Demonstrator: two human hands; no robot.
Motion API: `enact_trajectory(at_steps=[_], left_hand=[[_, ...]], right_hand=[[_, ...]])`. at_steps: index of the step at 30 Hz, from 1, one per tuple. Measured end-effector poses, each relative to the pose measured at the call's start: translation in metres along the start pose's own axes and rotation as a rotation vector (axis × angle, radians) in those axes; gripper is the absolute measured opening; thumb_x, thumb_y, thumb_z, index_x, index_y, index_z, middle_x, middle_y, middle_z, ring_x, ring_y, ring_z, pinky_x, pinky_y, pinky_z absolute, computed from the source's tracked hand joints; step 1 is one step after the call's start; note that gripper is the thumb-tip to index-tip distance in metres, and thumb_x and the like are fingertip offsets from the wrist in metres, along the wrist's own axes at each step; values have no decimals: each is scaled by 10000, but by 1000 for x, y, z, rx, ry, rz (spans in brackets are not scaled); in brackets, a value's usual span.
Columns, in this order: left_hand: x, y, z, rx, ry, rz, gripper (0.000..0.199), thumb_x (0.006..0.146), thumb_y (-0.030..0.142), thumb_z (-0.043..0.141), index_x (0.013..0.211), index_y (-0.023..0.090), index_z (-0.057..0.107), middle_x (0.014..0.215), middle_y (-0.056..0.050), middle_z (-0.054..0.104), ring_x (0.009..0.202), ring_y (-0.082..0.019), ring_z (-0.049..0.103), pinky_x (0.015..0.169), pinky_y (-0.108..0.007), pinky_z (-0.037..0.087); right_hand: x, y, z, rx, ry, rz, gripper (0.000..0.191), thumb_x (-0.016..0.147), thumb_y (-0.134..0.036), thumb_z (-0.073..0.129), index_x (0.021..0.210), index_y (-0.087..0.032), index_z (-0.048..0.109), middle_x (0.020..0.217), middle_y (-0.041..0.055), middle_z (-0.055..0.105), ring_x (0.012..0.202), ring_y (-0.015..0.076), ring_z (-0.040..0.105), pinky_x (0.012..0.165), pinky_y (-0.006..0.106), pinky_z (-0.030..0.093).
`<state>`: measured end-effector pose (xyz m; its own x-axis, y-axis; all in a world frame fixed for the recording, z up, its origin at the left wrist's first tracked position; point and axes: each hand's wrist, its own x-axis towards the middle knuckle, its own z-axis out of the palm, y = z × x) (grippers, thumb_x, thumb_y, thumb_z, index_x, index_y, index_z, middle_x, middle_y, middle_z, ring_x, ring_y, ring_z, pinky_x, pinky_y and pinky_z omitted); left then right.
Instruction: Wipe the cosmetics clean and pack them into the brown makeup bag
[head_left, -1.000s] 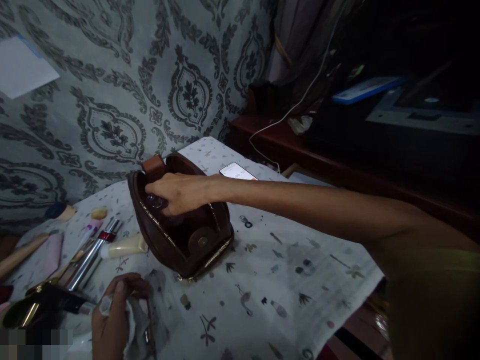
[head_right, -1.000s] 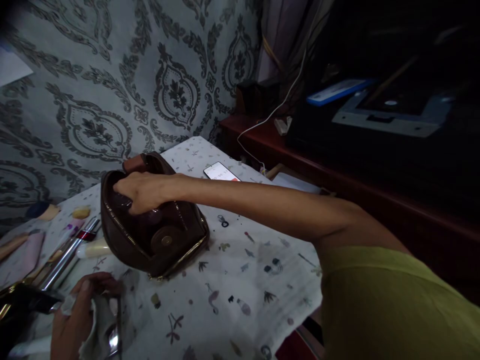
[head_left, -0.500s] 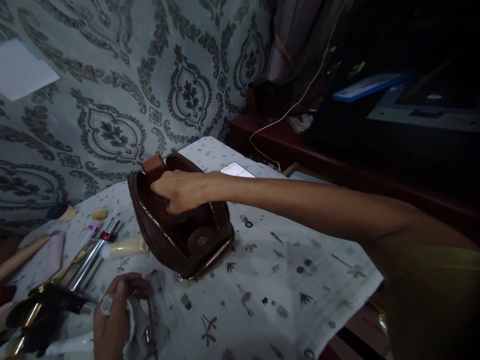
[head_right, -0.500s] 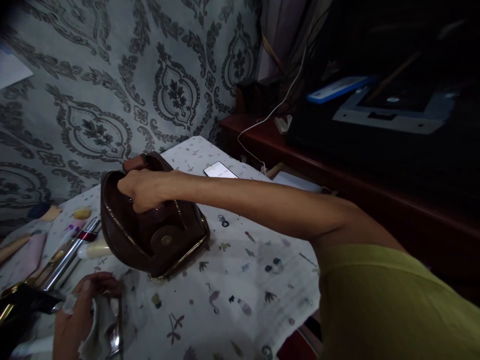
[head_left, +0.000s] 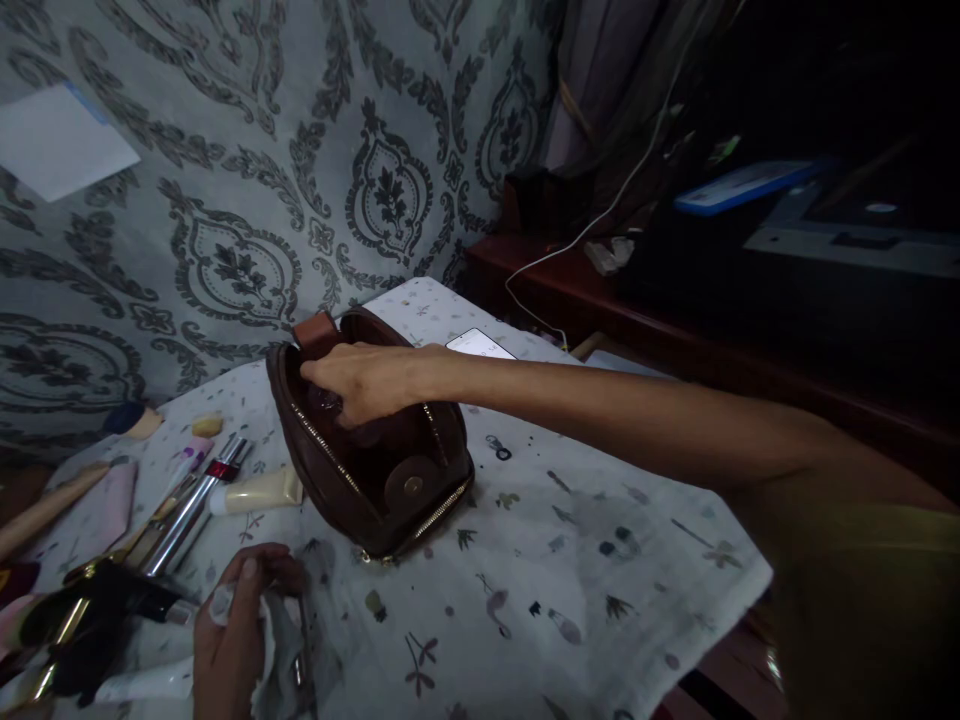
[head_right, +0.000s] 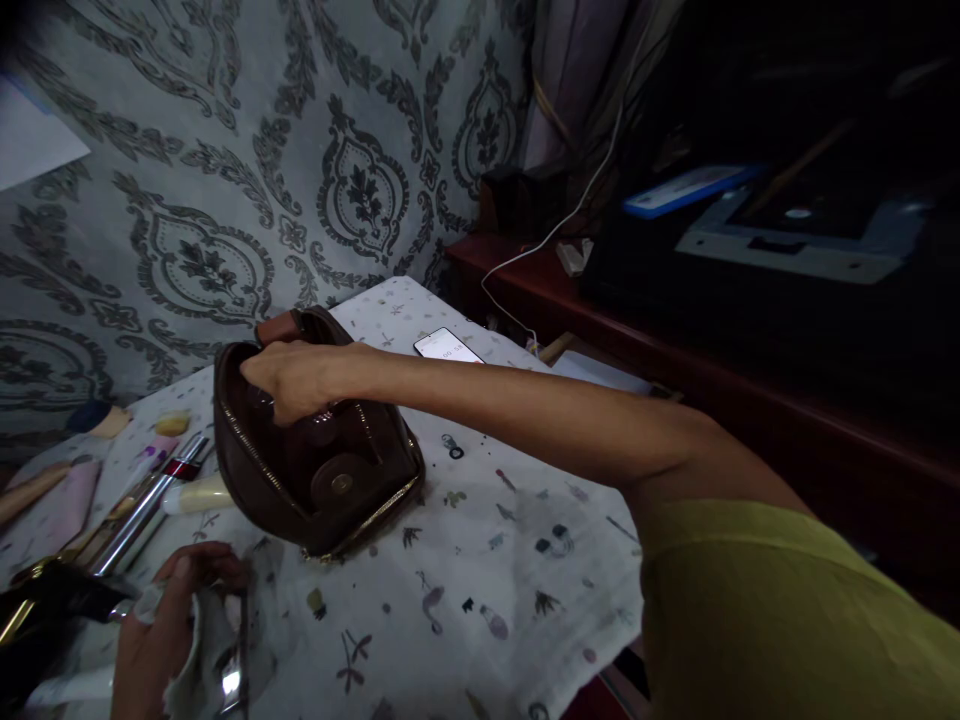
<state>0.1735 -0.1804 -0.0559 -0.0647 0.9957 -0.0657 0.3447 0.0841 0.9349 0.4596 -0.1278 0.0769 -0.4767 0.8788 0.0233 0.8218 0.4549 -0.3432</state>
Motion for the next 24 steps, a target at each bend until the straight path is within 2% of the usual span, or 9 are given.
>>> enact_trajectory(at_steps=[4, 9, 15, 19, 24], left_hand=[[-6, 5, 4, -49, -7, -1, 462, 799, 656, 631, 860, 200, 675, 710, 4, 684, 645, -164, 619, 607, -244, 496], [3, -5, -4, -7, -62, 28, 504, 764, 679, 633, 846, 183, 673, 697, -22, 688, 640, -197, 632, 596, -283, 507], [6, -8, -9, 22, -111, 42, 501, 809, 666, 593, 873, 175, 669, 711, -40, 689, 663, -210, 636, 624, -303, 514], [5, -4, -8, -9, -128, 22, 530, 789, 692, 605, 853, 169, 660, 685, -40, 680, 639, -201, 626, 610, -296, 504], [3, -5, -10, -16, -169, 14, 475, 855, 645, 578, 902, 178, 647, 726, -23, 676, 688, -191, 619, 665, -292, 487]], right_hand=[[-1, -1, -1, -25, -9, -3, 336, 802, -186, 655, 1128, -119, 613, 1152, 135, 648, 1049, 259, 630, 739, 301, 465], [-19, -16, -12, 8, -118, -10, 223, 789, -194, 701, 998, -125, 664, 990, 87, 687, 861, 211, 650, 658, 282, 443], [-46, -37, -22, -39, -204, 5, 190, 794, -187, 745, 969, -150, 680, 804, 30, 653, 788, 190, 599, 634, 285, 395], [-49, -38, -25, -14, -232, 6, 222, 800, -167, 754, 1009, -176, 681, 773, 7, 634, 747, 172, 573, 633, 285, 372], [-47, -29, -26, 75, -296, -54, 246, 873, -187, 657, 1115, -156, 623, 724, -23, 607, 671, 143, 535, 642, 283, 345]])
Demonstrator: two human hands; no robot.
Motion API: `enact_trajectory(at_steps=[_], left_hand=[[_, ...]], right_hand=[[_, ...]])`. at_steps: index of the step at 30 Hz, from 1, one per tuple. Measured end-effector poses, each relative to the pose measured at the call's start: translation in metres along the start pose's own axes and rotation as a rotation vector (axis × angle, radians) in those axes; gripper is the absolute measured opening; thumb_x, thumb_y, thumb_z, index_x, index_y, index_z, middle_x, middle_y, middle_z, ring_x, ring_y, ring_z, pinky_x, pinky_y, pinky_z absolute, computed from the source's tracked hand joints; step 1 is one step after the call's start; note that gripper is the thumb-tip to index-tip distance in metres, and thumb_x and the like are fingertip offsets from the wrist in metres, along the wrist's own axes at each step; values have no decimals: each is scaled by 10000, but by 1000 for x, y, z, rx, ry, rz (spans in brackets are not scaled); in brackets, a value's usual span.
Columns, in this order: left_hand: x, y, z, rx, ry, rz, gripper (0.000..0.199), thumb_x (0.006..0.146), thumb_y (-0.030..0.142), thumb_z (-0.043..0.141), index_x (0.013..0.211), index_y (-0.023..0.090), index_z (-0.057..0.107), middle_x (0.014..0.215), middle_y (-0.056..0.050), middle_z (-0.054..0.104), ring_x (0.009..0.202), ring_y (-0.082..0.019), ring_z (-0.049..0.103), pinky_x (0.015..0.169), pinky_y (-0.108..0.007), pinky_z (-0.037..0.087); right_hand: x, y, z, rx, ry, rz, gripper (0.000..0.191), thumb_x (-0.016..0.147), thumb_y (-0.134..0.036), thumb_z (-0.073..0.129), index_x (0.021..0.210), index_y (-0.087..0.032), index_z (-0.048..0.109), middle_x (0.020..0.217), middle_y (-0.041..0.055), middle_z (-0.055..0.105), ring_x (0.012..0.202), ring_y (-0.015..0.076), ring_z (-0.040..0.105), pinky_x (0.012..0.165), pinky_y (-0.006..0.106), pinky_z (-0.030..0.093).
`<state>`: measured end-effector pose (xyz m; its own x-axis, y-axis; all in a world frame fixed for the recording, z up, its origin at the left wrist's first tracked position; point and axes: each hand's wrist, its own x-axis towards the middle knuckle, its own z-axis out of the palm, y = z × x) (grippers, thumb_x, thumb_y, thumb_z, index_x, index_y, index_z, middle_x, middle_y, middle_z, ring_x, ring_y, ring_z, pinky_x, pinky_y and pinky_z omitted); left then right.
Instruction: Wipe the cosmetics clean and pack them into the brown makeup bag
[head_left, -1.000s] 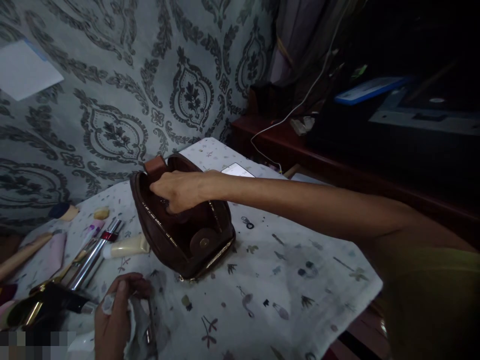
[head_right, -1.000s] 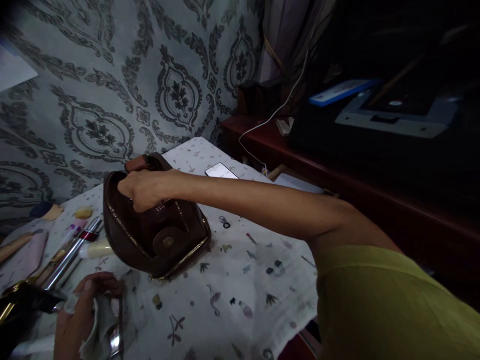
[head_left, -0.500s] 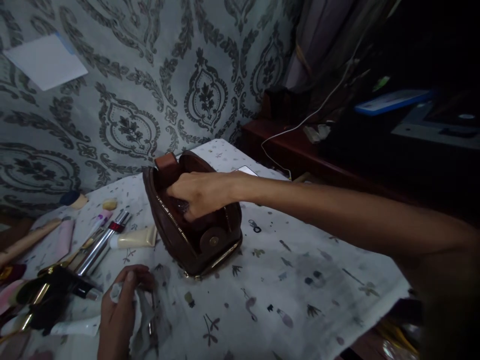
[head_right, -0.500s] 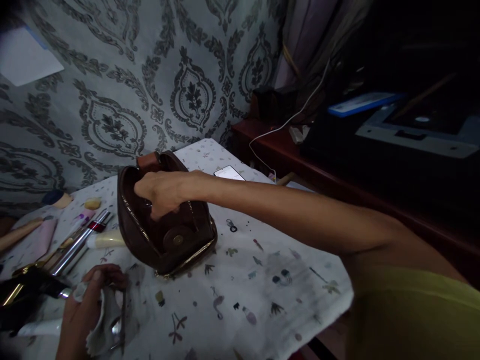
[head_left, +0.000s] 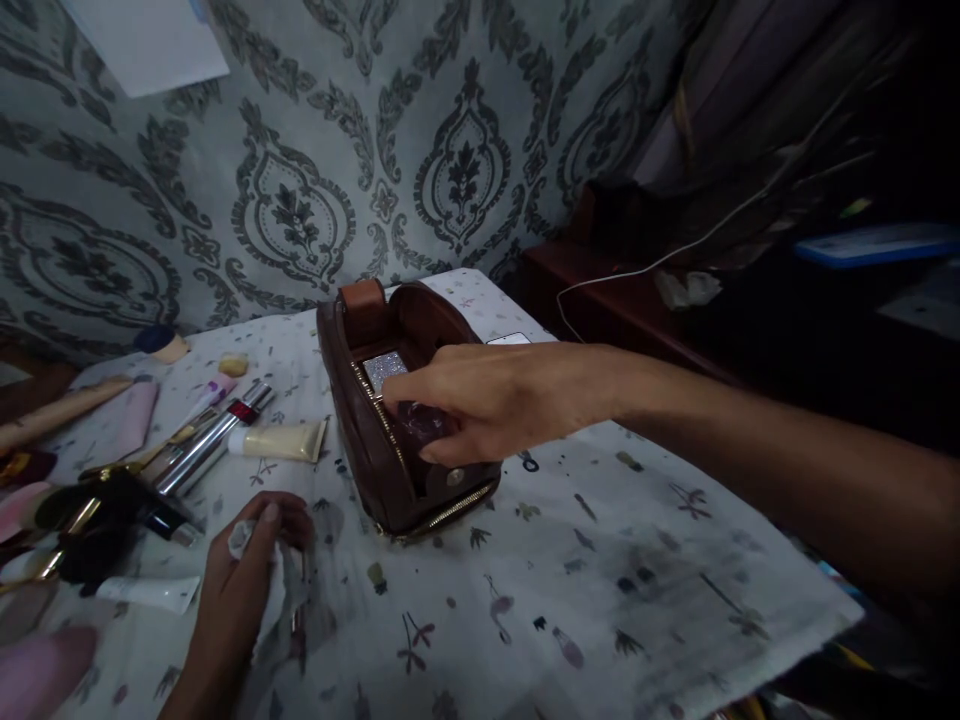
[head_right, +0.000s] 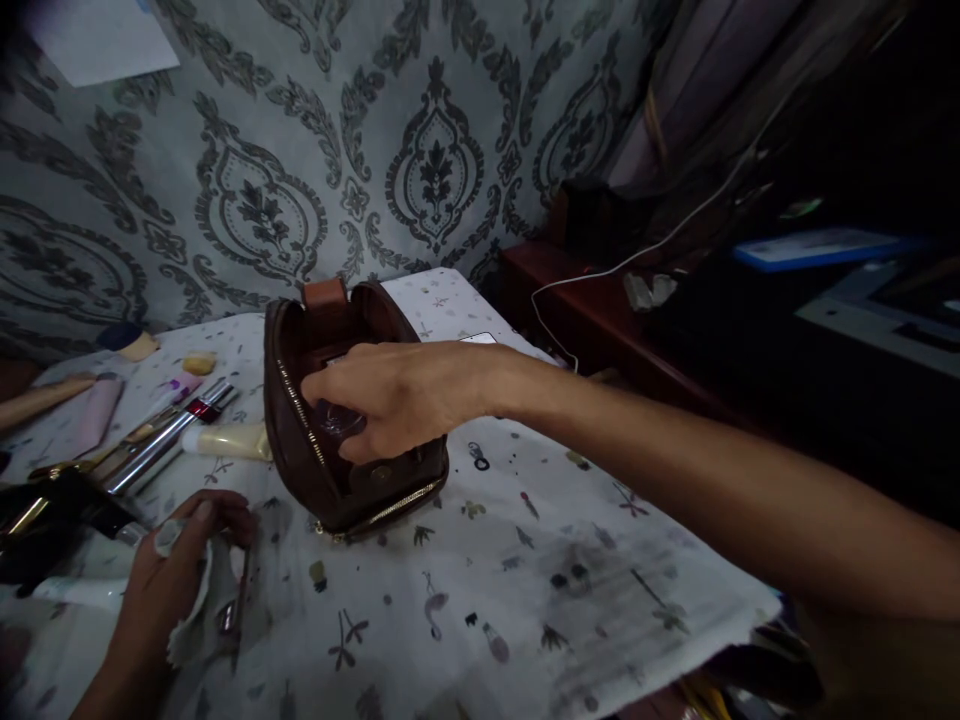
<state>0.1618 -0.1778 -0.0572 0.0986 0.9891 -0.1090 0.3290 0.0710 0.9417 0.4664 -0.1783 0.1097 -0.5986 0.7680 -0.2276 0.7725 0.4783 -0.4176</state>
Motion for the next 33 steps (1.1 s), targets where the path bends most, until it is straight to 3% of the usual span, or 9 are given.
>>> enact_trajectory(at_steps=[7, 20, 25, 33], left_hand=[[0, -1, 2, -23, -15, -14, 478, 850, 664, 578, 896, 191, 637, 726, -6, 668, 694, -184, 609, 669, -281, 480], [-1, -1, 0, -41, -28, 17, 472, 867, 654, 570, 906, 188, 634, 711, 3, 652, 689, -173, 595, 673, -269, 473], [0, -2, 2, -52, -25, -10, 490, 850, 673, 582, 923, 190, 629, 719, 6, 655, 685, -176, 598, 667, -271, 471], [2, -8, -2, -38, -43, 19, 458, 879, 643, 567, 939, 192, 628, 736, 5, 664, 708, -178, 592, 699, -276, 462]], right_hand=[[-3, 5, 9, 42, 62, -95, 231, 883, -214, 649, 1101, -155, 600, 685, -32, 570, 653, 137, 509, 638, 270, 314], [-4, 1, 15, -7, 115, -2, 177, 861, -211, 681, 1009, -164, 598, 753, -11, 585, 677, 136, 524, 585, 250, 297], [-1, 5, 20, -75, 158, -34, 255, 889, -228, 666, 1115, -158, 571, 792, -1, 571, 693, 142, 501, 609, 260, 286], [7, 5, 11, -42, 144, 17, 255, 858, -193, 663, 1088, -170, 555, 744, -25, 530, 667, 137, 487, 594, 252, 282]])
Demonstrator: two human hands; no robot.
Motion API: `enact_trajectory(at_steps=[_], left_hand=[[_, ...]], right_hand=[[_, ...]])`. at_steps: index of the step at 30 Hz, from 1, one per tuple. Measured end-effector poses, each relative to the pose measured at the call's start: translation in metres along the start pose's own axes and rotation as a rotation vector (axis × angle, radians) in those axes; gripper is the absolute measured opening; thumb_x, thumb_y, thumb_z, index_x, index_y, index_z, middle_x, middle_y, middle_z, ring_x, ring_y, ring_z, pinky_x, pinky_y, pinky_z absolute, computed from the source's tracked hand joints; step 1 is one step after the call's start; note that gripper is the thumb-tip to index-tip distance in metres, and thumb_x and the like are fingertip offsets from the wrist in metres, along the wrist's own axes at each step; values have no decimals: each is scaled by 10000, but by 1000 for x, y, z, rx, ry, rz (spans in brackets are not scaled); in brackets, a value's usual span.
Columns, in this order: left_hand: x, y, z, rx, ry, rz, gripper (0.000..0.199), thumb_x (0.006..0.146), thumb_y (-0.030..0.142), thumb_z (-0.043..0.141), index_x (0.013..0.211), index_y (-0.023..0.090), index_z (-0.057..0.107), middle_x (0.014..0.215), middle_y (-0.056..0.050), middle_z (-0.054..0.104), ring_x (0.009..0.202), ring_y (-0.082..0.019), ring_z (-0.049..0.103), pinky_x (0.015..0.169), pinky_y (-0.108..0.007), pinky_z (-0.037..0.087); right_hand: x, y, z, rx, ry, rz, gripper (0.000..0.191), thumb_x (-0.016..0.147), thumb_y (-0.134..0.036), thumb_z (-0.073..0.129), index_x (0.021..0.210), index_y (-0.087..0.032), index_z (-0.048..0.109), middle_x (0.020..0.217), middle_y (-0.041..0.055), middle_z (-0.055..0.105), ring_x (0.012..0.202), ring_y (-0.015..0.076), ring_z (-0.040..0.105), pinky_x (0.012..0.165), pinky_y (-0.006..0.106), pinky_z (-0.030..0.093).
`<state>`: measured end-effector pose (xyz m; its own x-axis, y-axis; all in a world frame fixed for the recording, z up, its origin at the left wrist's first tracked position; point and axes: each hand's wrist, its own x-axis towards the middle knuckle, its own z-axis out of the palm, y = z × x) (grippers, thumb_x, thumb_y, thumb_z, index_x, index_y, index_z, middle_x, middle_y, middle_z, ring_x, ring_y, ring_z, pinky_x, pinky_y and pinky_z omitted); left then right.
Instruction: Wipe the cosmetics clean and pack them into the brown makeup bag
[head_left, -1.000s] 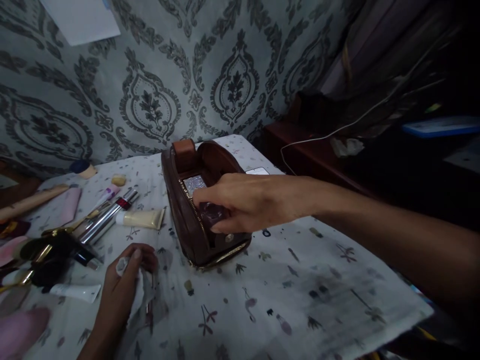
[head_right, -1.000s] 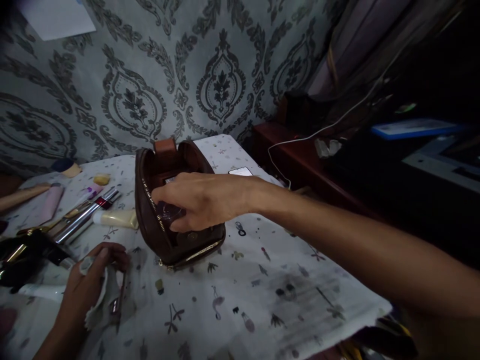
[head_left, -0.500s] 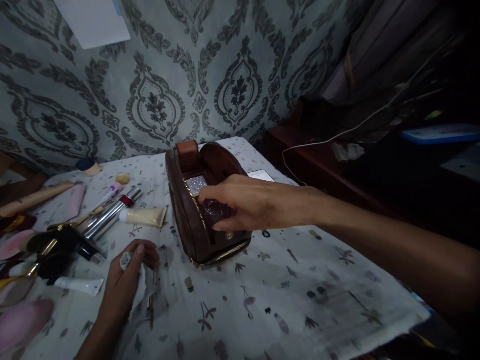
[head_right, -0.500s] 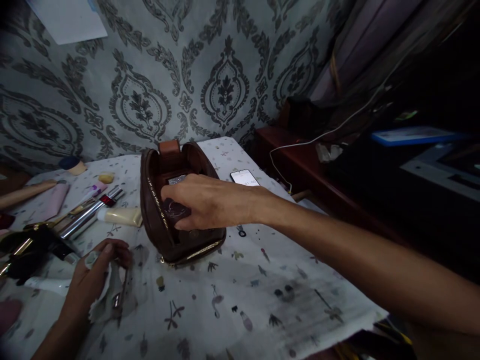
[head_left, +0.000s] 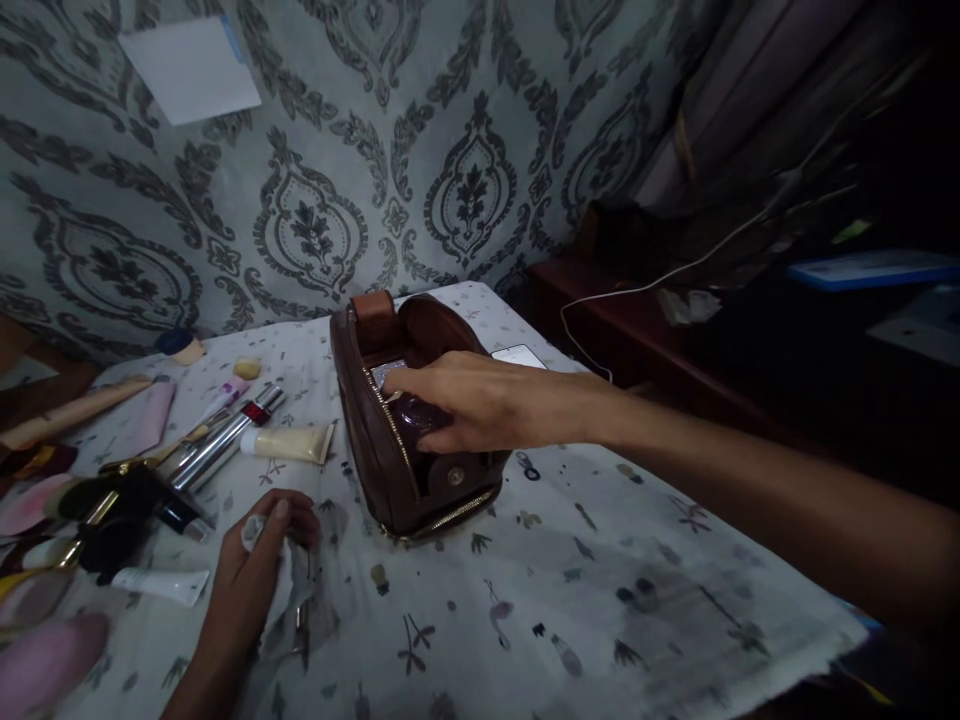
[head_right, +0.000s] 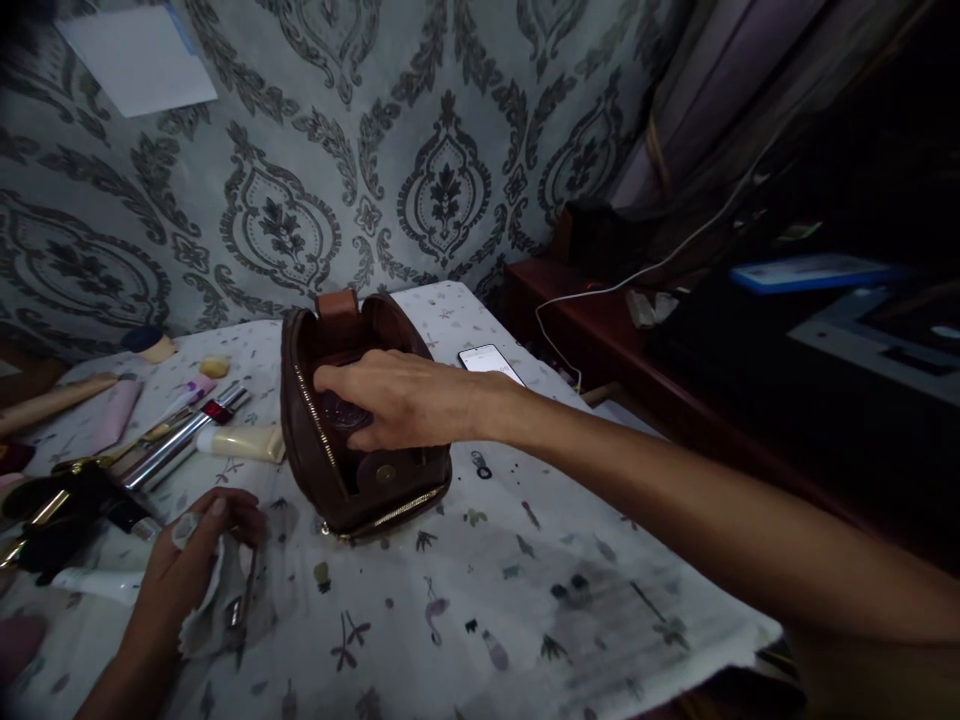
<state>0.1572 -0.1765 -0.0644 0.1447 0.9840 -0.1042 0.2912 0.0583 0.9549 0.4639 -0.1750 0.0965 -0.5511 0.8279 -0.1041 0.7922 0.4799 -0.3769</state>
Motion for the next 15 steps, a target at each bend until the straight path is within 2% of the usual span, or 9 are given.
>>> enact_trajectory(at_steps=[3, 8, 15], left_hand=[[1, -1, 0, -18, 6, -5, 452, 870, 639, 581, 928, 194, 628, 736, 4, 663, 708, -179, 590, 694, -276, 461], [1, 1, 3, -21, 21, -12, 491, 844, 669, 589, 903, 184, 639, 713, -5, 662, 681, -186, 590, 668, -280, 470], [-1, 7, 5, -8, 31, 1, 479, 845, 654, 590, 894, 180, 638, 706, -10, 660, 671, -196, 600, 670, -295, 473]], right_hand=[[-1, 3, 0, 4, 1, 2, 268, 841, -203, 681, 1073, -164, 552, 736, -24, 528, 662, 139, 491, 586, 247, 288], [4, 6, 3, -5, 63, -13, 129, 836, -209, 666, 918, -164, 577, 709, -21, 534, 637, 130, 477, 592, 247, 299], [17, 9, 1, -44, 96, -2, 112, 814, -214, 632, 898, -153, 590, 729, 4, 547, 663, 150, 469, 600, 265, 293]])
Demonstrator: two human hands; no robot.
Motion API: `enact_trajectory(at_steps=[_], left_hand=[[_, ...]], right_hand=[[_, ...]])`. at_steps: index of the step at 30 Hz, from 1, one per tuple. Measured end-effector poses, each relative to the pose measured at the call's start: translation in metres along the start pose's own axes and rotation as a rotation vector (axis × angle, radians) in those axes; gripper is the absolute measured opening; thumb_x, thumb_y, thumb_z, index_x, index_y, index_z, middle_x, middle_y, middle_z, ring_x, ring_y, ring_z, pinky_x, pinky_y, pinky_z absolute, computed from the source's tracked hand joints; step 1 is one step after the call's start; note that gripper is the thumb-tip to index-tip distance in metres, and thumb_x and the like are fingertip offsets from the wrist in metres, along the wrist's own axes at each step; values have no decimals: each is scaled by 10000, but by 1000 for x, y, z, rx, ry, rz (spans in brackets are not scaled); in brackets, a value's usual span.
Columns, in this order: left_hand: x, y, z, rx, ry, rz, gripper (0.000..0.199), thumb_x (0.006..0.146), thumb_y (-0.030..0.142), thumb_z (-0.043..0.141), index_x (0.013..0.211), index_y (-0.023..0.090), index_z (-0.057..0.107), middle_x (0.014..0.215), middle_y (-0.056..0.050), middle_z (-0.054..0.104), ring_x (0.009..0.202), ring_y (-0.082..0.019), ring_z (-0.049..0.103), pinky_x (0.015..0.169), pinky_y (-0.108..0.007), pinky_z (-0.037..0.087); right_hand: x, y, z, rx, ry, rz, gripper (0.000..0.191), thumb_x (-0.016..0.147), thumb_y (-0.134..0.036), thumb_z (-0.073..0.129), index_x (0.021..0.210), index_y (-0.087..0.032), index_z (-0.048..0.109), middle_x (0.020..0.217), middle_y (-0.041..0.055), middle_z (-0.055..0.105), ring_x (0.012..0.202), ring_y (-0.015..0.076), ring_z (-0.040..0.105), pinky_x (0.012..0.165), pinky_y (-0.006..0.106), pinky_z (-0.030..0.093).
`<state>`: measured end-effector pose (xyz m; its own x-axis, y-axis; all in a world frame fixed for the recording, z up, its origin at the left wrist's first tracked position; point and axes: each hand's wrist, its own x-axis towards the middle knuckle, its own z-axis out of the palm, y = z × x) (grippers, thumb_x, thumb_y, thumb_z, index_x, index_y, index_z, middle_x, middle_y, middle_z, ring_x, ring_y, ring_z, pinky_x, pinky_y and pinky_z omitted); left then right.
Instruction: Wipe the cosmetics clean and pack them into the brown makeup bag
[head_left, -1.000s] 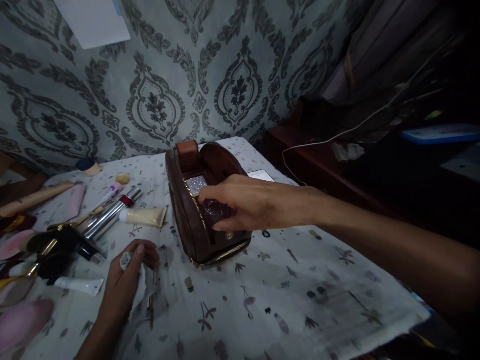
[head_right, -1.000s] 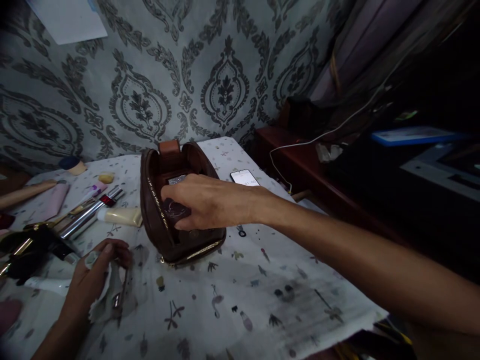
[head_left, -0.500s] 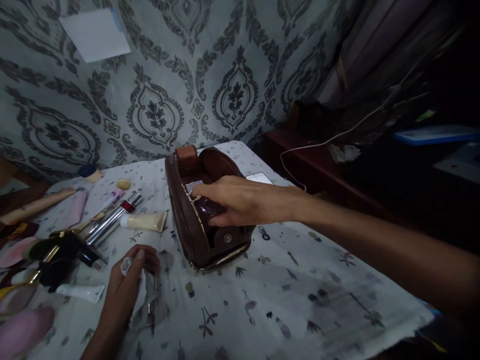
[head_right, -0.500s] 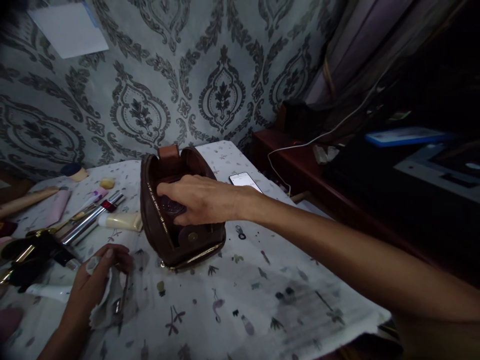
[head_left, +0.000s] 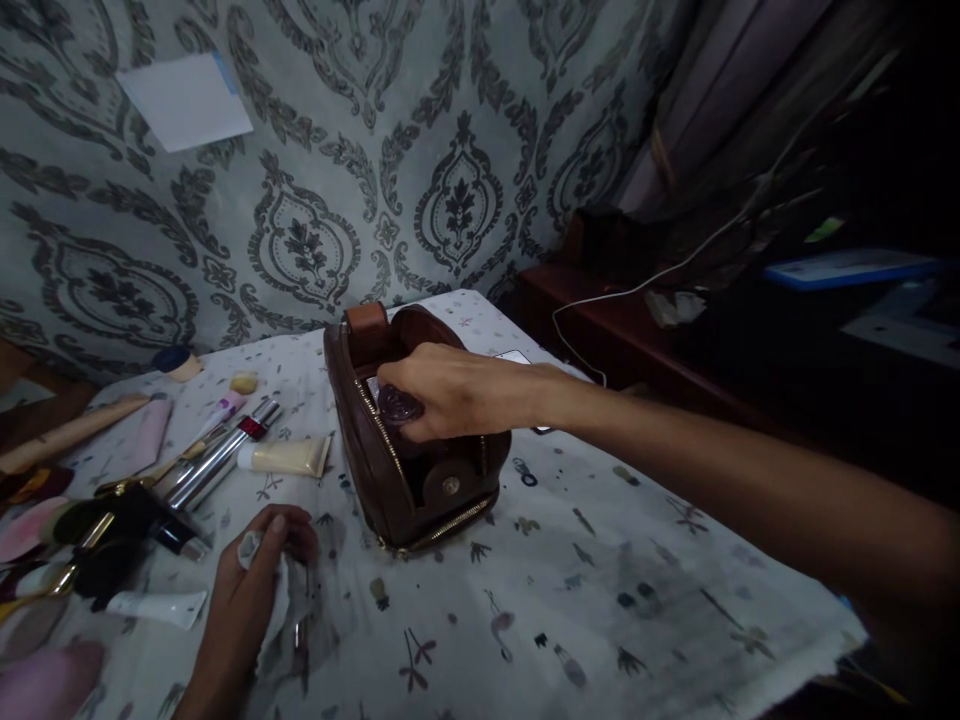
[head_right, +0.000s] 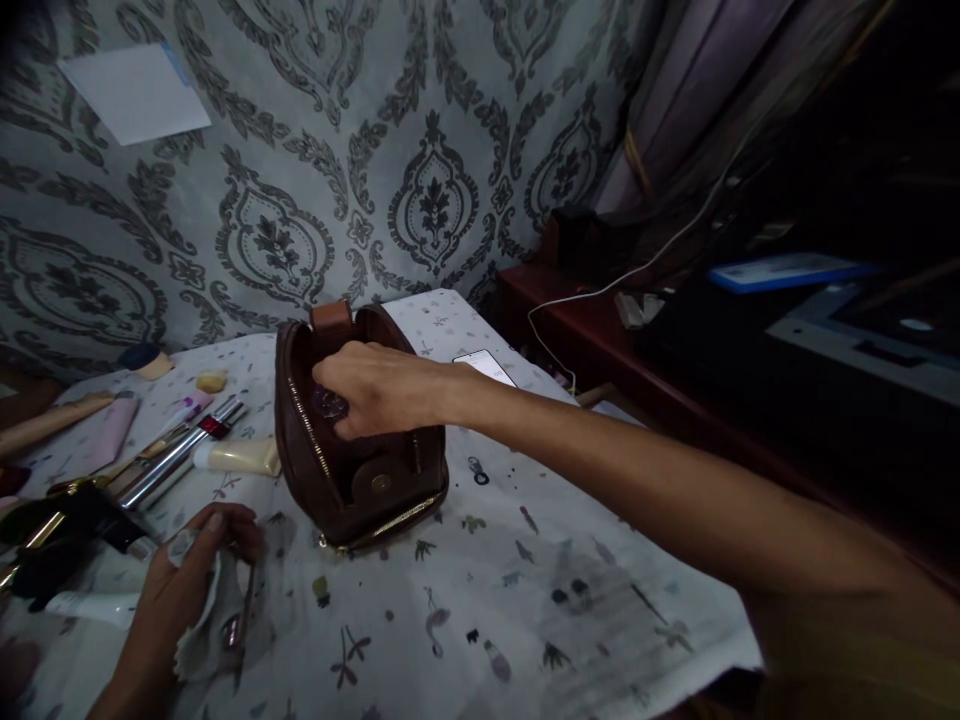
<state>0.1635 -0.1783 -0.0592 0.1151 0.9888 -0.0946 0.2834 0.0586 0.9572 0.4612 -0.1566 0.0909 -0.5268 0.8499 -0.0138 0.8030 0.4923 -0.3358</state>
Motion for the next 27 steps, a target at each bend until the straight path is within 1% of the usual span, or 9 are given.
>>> enact_trajectory(at_steps=[5, 8, 11, 15, 19, 21, 24, 25, 27], left_hand=[[0, 1, 0, 10, 9, -20, 494, 828, 671, 595, 879, 182, 641, 696, -14, 663, 659, -194, 601, 655, -292, 483], [3, -3, -2, -13, 5, -46, 510, 809, 684, 615, 897, 183, 640, 706, -12, 666, 663, -188, 606, 637, -279, 491], [6, -5, -4, -10, -21, -54, 543, 778, 710, 631, 886, 179, 642, 703, -22, 670, 666, -195, 613, 630, -284, 505], [8, -5, -6, 24, -15, -30, 546, 787, 714, 614, 877, 176, 648, 695, -26, 672, 655, -197, 620, 633, -290, 515], [8, -7, -8, 40, -38, -29, 546, 796, 708, 608, 890, 172, 649, 707, -37, 689, 660, -205, 634, 650, -301, 518], [8, -7, -8, 31, -25, -22, 526, 809, 693, 606, 892, 175, 647, 713, -34, 688, 666, -203, 631, 650, -297, 509], [5, -4, -4, 18, -6, -23, 508, 815, 683, 608, 875, 179, 650, 707, -24, 679, 661, -193, 622, 638, -285, 494], [4, -3, -3, 16, 2, -24, 507, 814, 684, 609, 867, 181, 651, 701, -20, 676, 655, -189, 618, 637, -282, 493], [4, -1, -1, 17, 8, -20, 501, 813, 680, 614, 858, 182, 654, 698, -18, 675, 652, -186, 616, 640, -282, 496]], right_hand=[[4, 8, 3, 45, -30, -46, 199, 803, -240, 662, 969, -151, 597, 829, 26, 580, 762, 176, 517, 669, 277, 340], [3, 9, 2, 57, -39, -48, 278, 780, -248, 713, 1013, -153, 597, 845, 21, 585, 772, 179, 529, 656, 274, 334], [1, 7, -1, 51, -54, -33, 339, 757, -232, 742, 1056, -158, 602, 838, 15, 588, 767, 180, 531, 637, 270, 328], [-2, 1, -6, 21, -82, -1, 398, 762, -188, 745, 1131, -152, 601, 895, 30, 609, 837, 194, 559, 652, 267, 353], [-3, 2, -6, 16, -84, 1, 471, 757, -196, 762, 1192, -155, 585, 954, 44, 619, 919, 214, 575, 691, 271, 381], [-3, 3, -6, 8, -88, -25, 414, 764, -175, 746, 1151, -152, 601, 954, 47, 627, 939, 215, 577, 703, 270, 386], [-3, 3, -7, -16, -99, -52, 239, 793, -136, 683, 1026, -148, 632, 890, 41, 633, 895, 201, 583, 682, 266, 373], [-3, 2, -8, -30, -99, -41, 203, 798, -135, 670, 997, -148, 635, 877, 43, 633, 884, 202, 584, 677, 268, 368], [-4, 1, -9, -65, -102, 1, 194, 798, -150, 665, 990, -151, 635, 894, 58, 637, 896, 218, 591, 679, 276, 367]])
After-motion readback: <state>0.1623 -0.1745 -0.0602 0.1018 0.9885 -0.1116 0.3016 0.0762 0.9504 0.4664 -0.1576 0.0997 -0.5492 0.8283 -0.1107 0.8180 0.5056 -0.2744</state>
